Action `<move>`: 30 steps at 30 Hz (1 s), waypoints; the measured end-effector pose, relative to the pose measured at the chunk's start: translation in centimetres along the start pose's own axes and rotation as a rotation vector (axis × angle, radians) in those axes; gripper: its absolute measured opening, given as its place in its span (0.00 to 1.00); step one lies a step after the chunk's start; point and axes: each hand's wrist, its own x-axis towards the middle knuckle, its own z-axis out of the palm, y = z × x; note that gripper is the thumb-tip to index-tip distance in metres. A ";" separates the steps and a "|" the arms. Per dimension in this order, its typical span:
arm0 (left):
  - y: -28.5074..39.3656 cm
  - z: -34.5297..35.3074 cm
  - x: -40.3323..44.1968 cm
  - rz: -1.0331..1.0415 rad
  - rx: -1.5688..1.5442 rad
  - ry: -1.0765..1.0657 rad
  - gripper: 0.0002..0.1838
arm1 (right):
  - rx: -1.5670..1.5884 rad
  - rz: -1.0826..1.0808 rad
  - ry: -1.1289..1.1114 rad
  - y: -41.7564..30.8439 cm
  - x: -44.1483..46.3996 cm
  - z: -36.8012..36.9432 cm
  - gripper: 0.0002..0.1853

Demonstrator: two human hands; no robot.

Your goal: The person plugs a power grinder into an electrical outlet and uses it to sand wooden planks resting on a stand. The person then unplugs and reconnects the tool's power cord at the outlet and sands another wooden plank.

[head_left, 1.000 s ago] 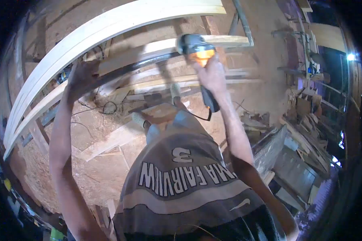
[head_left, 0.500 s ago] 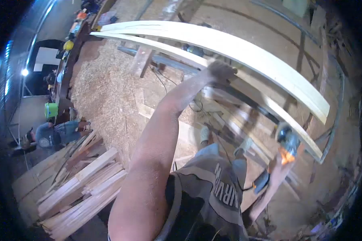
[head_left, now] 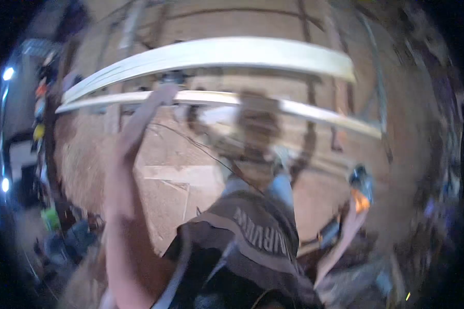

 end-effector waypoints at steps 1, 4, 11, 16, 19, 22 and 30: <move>4.7 -4.2 -1.4 -0.025 -0.109 0.012 0.15 | -0.039 0.065 0.054 1.1 0.5 0.7 0.16; 7.9 -4.8 -1.7 -0.139 0.112 -0.092 0.17 | -0.253 -0.108 -0.002 0.2 1.7 3.8 0.23; 11.0 -5.7 -3.7 -0.116 -0.253 0.271 0.20 | -0.413 -0.139 -0.223 -7.0 4.0 14.7 0.34; 10.6 -4.6 -3.4 -0.149 -0.253 0.293 0.22 | -0.552 -0.142 -0.441 -13.2 2.4 22.0 0.41; 10.3 -3.8 -3.3 -0.161 -0.159 0.241 0.26 | -0.507 -0.305 -0.484 -14.0 1.1 23.5 0.37; 8.5 -1.4 -3.0 -0.145 -0.153 0.268 0.30 | -0.621 -0.231 -0.513 -14.4 1.4 21.0 0.42; 7.5 -0.1 -3.5 -0.080 -0.159 0.306 0.33 | -0.687 -0.178 -0.197 -7.9 5.7 13.5 0.44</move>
